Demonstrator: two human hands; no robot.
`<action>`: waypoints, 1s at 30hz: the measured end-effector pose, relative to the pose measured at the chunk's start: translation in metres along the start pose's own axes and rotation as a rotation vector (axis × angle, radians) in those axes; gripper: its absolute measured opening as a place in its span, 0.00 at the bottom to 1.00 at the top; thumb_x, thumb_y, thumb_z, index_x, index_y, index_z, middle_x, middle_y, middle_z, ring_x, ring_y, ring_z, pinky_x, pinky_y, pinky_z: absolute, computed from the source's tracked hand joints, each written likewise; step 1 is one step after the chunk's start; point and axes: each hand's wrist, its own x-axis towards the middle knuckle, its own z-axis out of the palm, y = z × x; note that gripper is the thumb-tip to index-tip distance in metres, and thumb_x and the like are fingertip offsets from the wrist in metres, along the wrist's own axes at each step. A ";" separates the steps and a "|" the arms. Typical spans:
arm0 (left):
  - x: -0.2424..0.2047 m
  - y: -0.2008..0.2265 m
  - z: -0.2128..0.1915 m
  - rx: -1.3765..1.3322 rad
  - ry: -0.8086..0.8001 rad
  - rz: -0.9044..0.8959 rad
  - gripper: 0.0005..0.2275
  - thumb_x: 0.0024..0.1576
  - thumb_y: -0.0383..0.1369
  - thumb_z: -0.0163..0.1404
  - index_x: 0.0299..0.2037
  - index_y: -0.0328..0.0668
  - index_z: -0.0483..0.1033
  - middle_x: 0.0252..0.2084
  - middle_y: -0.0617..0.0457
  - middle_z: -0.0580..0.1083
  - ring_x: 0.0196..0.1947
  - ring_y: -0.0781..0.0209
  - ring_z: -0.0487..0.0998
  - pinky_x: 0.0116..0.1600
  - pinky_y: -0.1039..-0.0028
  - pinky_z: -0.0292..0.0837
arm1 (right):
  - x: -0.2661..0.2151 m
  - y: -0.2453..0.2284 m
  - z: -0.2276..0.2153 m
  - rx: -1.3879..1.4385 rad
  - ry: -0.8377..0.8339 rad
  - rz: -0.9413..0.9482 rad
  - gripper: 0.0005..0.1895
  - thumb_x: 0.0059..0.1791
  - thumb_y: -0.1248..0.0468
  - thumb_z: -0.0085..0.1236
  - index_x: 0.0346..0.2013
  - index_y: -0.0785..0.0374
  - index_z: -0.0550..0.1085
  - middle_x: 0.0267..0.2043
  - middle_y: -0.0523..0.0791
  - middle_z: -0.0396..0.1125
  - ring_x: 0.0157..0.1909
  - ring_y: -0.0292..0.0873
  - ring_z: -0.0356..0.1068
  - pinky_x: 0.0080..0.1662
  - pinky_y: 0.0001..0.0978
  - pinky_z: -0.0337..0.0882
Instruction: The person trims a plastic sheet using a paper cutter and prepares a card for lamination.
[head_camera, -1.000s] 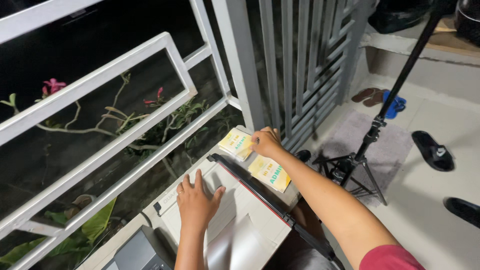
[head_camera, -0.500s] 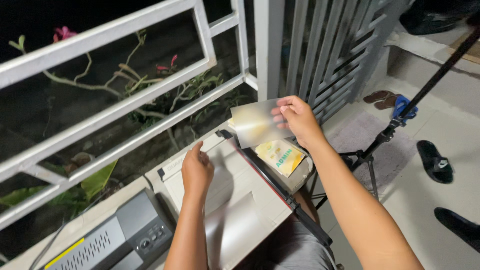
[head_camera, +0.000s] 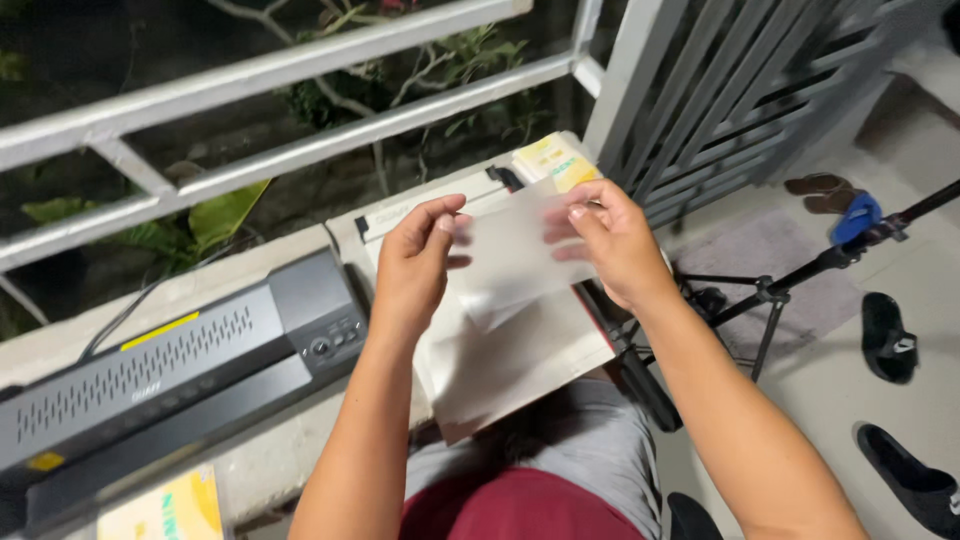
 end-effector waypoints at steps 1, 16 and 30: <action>-0.013 -0.001 -0.002 0.000 0.014 -0.012 0.13 0.65 0.30 0.44 0.57 0.41 0.77 0.43 0.49 0.79 0.39 0.65 0.78 0.42 0.71 0.85 | -0.011 0.004 0.005 -0.001 -0.012 0.015 0.08 0.57 0.68 0.46 0.50 0.60 0.69 0.41 0.49 0.74 0.39 0.41 0.77 0.36 0.33 0.82; -0.068 -0.075 -0.016 0.268 0.146 0.150 0.11 0.64 0.26 0.45 0.54 0.39 0.77 0.39 0.43 0.78 0.30 0.55 0.83 0.29 0.72 0.84 | -0.094 0.052 0.016 -0.599 -0.046 0.150 0.23 0.51 0.65 0.60 0.62 0.58 0.71 0.39 0.54 0.75 0.39 0.52 0.79 0.36 0.41 0.81; -0.144 -0.021 -0.071 0.880 0.143 0.613 0.04 0.61 0.31 0.50 0.37 0.39 0.73 0.32 0.44 0.73 0.33 0.42 0.73 0.42 0.57 0.69 | -0.144 0.026 0.101 -1.003 -0.338 -0.631 0.18 0.49 0.62 0.62 0.53 0.65 0.77 0.51 0.50 0.71 0.54 0.51 0.71 0.59 0.42 0.68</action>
